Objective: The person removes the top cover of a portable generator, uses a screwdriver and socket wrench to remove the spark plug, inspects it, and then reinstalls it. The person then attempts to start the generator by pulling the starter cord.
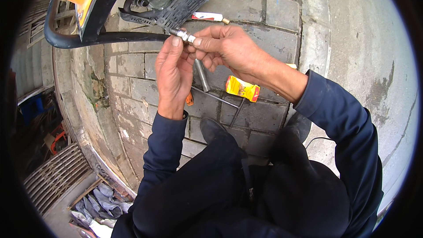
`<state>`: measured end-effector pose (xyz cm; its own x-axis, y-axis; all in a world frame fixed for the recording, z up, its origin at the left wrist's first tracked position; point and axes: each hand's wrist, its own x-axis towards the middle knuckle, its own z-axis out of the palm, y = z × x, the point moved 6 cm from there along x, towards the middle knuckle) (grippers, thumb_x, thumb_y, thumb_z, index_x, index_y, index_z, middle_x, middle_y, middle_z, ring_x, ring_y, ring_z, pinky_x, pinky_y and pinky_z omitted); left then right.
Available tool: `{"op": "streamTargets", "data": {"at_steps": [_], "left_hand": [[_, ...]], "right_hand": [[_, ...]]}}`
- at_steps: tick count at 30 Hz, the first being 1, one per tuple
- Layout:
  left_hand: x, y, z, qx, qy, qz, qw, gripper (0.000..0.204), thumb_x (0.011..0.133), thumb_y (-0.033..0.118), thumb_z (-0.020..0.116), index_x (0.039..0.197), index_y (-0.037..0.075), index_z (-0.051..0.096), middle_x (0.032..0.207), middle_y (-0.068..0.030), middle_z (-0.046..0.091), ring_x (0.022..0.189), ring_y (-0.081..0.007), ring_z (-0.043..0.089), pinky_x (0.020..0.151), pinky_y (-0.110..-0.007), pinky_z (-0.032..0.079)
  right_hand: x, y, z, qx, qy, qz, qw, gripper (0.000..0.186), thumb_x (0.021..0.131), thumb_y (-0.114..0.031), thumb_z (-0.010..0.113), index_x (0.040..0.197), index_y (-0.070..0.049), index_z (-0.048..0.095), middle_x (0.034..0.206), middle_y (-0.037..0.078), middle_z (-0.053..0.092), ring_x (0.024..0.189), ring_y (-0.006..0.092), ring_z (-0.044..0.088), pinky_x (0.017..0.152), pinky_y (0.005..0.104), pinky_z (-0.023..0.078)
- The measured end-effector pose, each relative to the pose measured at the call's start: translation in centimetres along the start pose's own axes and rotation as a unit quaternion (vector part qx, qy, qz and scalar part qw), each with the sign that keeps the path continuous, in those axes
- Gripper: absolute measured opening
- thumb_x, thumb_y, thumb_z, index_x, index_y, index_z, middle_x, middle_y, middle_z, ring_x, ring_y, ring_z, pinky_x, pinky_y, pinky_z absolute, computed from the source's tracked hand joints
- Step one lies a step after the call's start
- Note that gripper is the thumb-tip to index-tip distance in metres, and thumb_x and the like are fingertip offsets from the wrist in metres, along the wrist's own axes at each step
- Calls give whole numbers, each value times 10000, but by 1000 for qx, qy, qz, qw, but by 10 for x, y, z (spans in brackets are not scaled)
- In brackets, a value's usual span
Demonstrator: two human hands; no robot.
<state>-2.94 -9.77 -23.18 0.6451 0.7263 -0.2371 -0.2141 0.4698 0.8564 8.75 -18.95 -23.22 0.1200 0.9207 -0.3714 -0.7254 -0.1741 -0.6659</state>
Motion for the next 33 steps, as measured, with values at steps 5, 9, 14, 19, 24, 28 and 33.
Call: {"op": "streamTargets", "data": {"at_steps": [5, 9, 14, 19, 24, 28, 33], "left_hand": [[-1, 0, 1, 2, -4, -6, 1000, 208, 1051, 205, 630, 1144, 28, 687, 965, -29, 696, 862, -112, 636, 811, -294, 535], [-2, -3, 0, -6, 4, -10, 1000, 189, 1045, 216, 641, 1081, 40, 700, 937, -27, 699, 845, -109, 639, 799, -289, 529], [-2, -5, -2, -6, 8, -18, 1000, 183, 1043, 216, 644, 1074, 44, 698, 935, -24, 697, 839, -109, 635, 797, -285, 527], [-3, -8, -8, -8, 17, -19, 1000, 182, 1038, 212, 652, 1093, 41, 687, 934, -20, 688, 833, -104, 626, 792, -281, 523], [1, -5, -8, -2, 23, -26, 999, 176, 1032, 215, 661, 1075, 45, 680, 935, -14, 682, 824, -94, 608, 783, -271, 516], [11, 1, 3, -45, 52, -42, 997, 169, 1040, 218, 646, 1071, 56, 685, 943, -4, 685, 811, -90, 602, 784, -269, 513], [31, 24, 28, -103, -32, 9, 994, 310, 1053, 307, 629, 1177, 23, 650, 1014, -39, 687, 852, -125, 640, 796, -288, 526]], "right_hand": [[0, 1, -2, -20, 3, 7, 1000, 231, 1030, -192, 643, 1108, 23, 673, 925, 60, 703, 717, 94, 621, 620, 243, 499], [1, 3, -3, -20, 10, 8, 1000, 241, 1025, -212, 651, 1082, 22, 673, 917, 69, 705, 705, 100, 620, 618, 251, 493], [1, 7, -4, -13, 2, 27, 1000, 228, 1036, -192, 641, 1109, 21, 674, 867, 45, 688, 680, 88, 626, 583, 228, 504], [4, 10, -2, -3, -13, 38, 999, 233, 1044, -193, 630, 1132, 20, 668, 852, 41, 681, 662, 94, 621, 575, 230, 504], [1, 5, -2, -86, 50, 22, 995, 267, 1046, -227, 630, 1134, 23, 660, 858, 37, 675, 650, 101, 603, 584, 233, 476], [-2, -20, 8, -194, 95, -136, 967, 257, 1007, -180, 665, 1067, 70, 670, 918, 81, 732, 778, 135, 683, 692, 297, 558], [4, -76, 31, -404, 171, -360, 824, 201, 986, -134, 663, 1089, 39, 670, 861, 78, 720, 777, 122, 668, 690, 287, 543]]}}
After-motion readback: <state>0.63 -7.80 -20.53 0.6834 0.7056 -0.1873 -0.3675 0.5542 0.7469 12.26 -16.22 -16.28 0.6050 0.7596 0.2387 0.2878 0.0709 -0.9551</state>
